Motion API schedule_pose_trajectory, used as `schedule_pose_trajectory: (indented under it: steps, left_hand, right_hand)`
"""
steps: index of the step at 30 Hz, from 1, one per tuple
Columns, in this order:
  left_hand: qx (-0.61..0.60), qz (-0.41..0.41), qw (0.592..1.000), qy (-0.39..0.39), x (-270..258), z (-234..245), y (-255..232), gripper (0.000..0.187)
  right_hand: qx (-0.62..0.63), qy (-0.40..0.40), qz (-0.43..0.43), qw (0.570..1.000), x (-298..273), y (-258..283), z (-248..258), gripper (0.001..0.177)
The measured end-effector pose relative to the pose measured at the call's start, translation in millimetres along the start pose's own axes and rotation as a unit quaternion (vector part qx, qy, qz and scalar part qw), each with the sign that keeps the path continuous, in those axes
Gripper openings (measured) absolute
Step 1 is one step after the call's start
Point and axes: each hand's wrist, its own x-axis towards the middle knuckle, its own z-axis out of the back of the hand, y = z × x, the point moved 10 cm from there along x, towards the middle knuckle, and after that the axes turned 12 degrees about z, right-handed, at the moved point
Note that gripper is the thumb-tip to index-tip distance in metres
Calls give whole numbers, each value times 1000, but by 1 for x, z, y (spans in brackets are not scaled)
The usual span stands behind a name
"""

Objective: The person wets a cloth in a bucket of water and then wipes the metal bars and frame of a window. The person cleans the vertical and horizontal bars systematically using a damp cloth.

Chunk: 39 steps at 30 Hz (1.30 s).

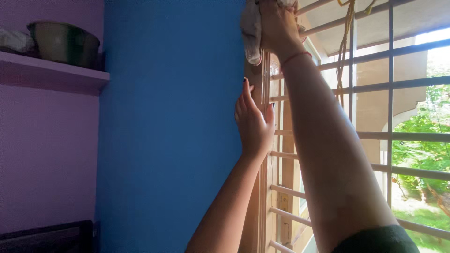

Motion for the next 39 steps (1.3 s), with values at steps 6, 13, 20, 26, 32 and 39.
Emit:
schedule_pose_trajectory:
  steps: [6, 13, 20, 26, 32, 39]
  left_hand:
    - [-8, -3, 1000, -27, 1, -2, -4, 95]
    - [69, -12, 995, -64, -4, -1, -9, 89]
    - [91, -47, 993, -56, -2, 0, -27, 86]
    - [58, -20, 998, -34, -6, 6, -14, 87]
    - [29, -14, 999, -12, -2, 6, -5, 85]
    - [-10, 5, 1000, -27, -7, 3, 0, 79]
  right_hand:
    - [-76, -91, 57, 991, -30, 40, 37, 56]
    - [-255, -101, 113, 955, -82, 83, 63, 73]
    - [-232, 71, 0, 970, -32, 47, 47, 89]
    - [-161, 110, -108, 975, -12, -2, -3, 97]
    - [-227, -69, -37, 971, -39, 54, 8, 86]
    - [-177, -91, -7, 980, -46, 68, -10, 78]
